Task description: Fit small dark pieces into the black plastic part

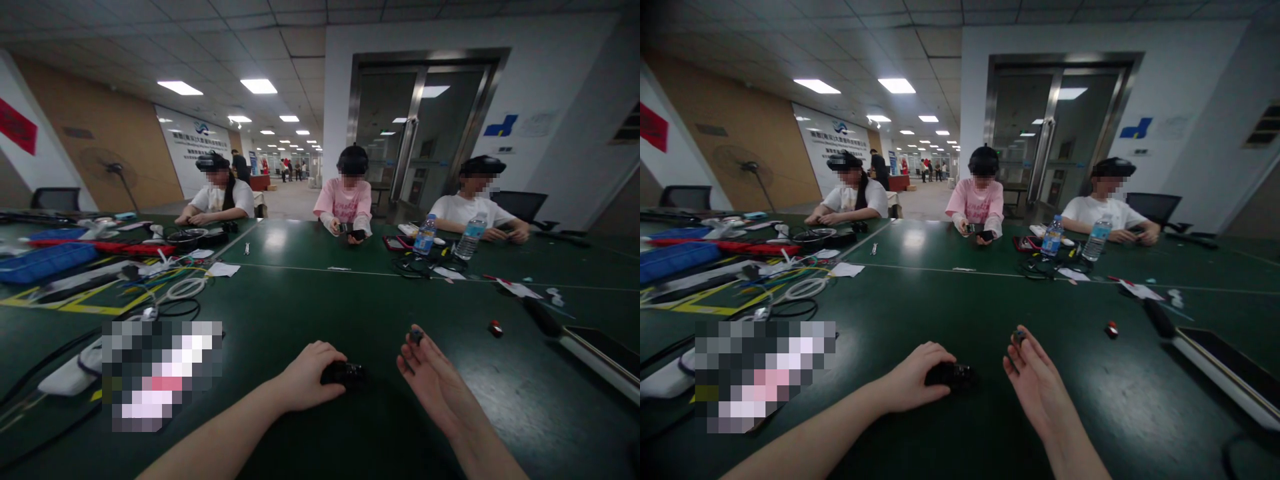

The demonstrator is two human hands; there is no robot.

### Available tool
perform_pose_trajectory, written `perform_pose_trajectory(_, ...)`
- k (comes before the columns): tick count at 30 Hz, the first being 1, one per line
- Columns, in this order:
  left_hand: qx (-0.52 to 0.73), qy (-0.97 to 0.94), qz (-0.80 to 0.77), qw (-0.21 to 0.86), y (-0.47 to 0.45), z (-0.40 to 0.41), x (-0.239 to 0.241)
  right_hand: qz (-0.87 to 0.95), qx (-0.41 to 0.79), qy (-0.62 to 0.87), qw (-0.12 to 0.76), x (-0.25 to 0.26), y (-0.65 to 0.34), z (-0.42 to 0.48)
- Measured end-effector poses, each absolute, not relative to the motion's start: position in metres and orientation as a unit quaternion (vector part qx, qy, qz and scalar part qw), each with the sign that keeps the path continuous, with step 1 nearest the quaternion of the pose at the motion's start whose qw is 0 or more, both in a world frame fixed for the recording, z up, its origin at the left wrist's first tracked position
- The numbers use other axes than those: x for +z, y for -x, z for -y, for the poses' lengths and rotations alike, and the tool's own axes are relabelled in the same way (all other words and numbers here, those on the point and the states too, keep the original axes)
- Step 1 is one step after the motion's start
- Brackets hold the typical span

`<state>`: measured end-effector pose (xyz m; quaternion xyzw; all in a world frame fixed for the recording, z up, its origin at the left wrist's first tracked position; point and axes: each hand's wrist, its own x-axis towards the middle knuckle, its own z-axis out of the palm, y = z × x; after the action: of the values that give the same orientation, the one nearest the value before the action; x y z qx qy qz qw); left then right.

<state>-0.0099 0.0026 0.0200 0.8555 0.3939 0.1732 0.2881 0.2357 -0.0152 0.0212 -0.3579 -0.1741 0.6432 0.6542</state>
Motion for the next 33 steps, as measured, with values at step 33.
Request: perform_pose_trajectory(33,0.181,-0.859,-0.394,0.274,0.009,-0.003,0.018,0.176,0.669,0.371,0.620,0.016,-0.223,0.019)
